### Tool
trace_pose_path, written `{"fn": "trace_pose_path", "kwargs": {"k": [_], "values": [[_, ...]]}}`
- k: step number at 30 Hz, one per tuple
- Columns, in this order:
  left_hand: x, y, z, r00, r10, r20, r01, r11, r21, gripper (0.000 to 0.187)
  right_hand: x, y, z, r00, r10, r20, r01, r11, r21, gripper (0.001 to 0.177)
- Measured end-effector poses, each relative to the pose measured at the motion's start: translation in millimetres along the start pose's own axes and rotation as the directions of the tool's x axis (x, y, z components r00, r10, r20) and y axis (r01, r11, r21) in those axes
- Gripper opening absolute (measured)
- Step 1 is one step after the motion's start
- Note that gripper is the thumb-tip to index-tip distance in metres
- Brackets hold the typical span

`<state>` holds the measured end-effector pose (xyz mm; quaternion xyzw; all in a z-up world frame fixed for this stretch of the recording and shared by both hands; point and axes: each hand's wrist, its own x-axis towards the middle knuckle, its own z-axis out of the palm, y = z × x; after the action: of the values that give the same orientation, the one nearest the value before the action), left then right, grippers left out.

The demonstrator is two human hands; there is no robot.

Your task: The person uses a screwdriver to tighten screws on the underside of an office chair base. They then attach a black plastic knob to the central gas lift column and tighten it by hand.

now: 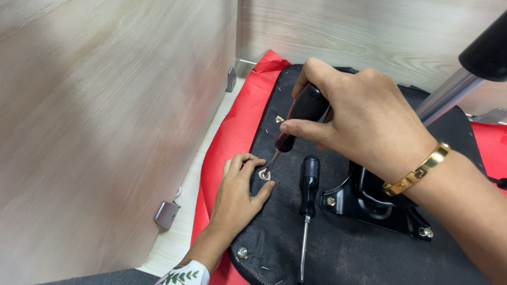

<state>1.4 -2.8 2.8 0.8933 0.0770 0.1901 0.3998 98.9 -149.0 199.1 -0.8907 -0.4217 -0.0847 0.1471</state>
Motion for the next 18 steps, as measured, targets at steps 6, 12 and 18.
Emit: {"fn": "trace_pose_path", "kwargs": {"k": [6,12,18], "values": [[-1,4,-1,0.996,-0.079,0.039,0.077,0.996,0.047,0.045,-2,-2,10,0.979,-0.129,-0.155,0.098,0.975,-0.197,0.05],[-6,4,-6,0.997,-0.065,0.04,0.063,0.996,0.065,0.047,-3,-13,10,0.994,0.033,-0.103,-0.072,0.915,-0.398,0.062],[-9,1,-8,1.0,0.016,0.006,-0.016,0.998,0.057,0.044,-1,-12,-3,0.997,-0.063,0.039,0.07,0.975,-0.212,0.057]]}}
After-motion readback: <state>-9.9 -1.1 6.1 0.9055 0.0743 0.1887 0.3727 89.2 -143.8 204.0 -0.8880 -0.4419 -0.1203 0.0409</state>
